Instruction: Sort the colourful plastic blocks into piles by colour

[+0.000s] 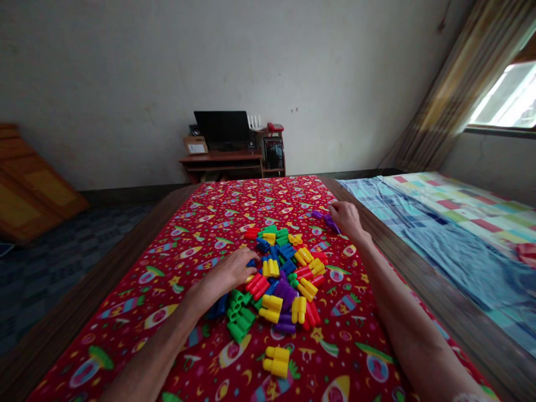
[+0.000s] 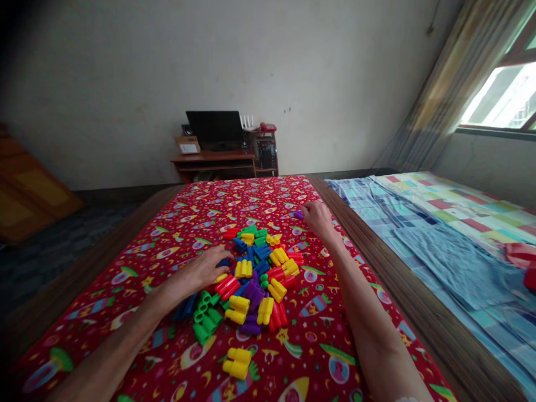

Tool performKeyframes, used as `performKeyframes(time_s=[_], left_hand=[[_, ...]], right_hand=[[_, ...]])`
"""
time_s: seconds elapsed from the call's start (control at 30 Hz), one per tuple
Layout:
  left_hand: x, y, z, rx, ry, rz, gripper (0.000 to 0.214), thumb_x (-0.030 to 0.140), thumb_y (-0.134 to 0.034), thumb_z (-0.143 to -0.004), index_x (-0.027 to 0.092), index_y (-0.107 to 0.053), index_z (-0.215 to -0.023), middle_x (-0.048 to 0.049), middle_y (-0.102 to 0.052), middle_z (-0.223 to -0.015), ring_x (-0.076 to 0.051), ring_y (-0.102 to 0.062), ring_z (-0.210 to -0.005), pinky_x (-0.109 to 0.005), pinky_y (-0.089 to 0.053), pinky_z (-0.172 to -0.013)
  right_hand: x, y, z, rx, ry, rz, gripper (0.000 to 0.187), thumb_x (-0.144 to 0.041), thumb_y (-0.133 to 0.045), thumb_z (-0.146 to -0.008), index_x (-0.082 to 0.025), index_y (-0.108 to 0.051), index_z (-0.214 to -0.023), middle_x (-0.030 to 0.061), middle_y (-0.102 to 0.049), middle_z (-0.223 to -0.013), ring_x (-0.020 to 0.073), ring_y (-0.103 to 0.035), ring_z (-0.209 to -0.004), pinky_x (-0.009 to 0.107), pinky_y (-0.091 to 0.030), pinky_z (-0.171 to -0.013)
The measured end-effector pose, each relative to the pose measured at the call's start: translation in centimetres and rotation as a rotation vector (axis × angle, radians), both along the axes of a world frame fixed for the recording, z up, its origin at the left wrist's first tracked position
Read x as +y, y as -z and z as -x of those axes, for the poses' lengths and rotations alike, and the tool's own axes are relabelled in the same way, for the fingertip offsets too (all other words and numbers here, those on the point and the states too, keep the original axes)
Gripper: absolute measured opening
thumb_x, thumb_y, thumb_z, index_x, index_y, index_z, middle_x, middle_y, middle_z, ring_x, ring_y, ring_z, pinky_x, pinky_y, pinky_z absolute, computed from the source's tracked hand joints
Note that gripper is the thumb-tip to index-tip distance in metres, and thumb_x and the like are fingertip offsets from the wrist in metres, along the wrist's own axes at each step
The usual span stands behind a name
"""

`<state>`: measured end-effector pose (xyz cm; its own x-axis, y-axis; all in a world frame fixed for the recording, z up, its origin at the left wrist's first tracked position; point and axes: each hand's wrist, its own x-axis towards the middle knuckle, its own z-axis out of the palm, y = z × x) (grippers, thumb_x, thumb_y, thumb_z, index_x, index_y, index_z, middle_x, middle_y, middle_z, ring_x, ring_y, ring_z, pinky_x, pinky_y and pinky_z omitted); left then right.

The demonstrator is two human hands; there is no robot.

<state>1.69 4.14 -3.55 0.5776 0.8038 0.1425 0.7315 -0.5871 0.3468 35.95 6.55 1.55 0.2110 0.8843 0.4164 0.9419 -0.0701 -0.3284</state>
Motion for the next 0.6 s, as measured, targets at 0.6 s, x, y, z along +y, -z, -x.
performKeyframes(time_s=[0.6], left_hand=[[-2.4,-3.1,-3.5,-0.413,-0.087,0.119,0.021,0.026,-0.069,-0.076,0.02,-0.068,-0.096,-0.003,-0.074,-0.087,-0.022,-0.07,-0.08,-0.032,-0.056,-0.074]], right_hand=[[-3.5,-2.1,9.0,0.244,-0.94,0.381,0.023,-0.024,-0.05,-0.088,-0.012,-0.07,-0.086,-0.0004,-0.06,-0.064,0.0087,-0.046,-0.055,0.021,-0.03,-0.054]])
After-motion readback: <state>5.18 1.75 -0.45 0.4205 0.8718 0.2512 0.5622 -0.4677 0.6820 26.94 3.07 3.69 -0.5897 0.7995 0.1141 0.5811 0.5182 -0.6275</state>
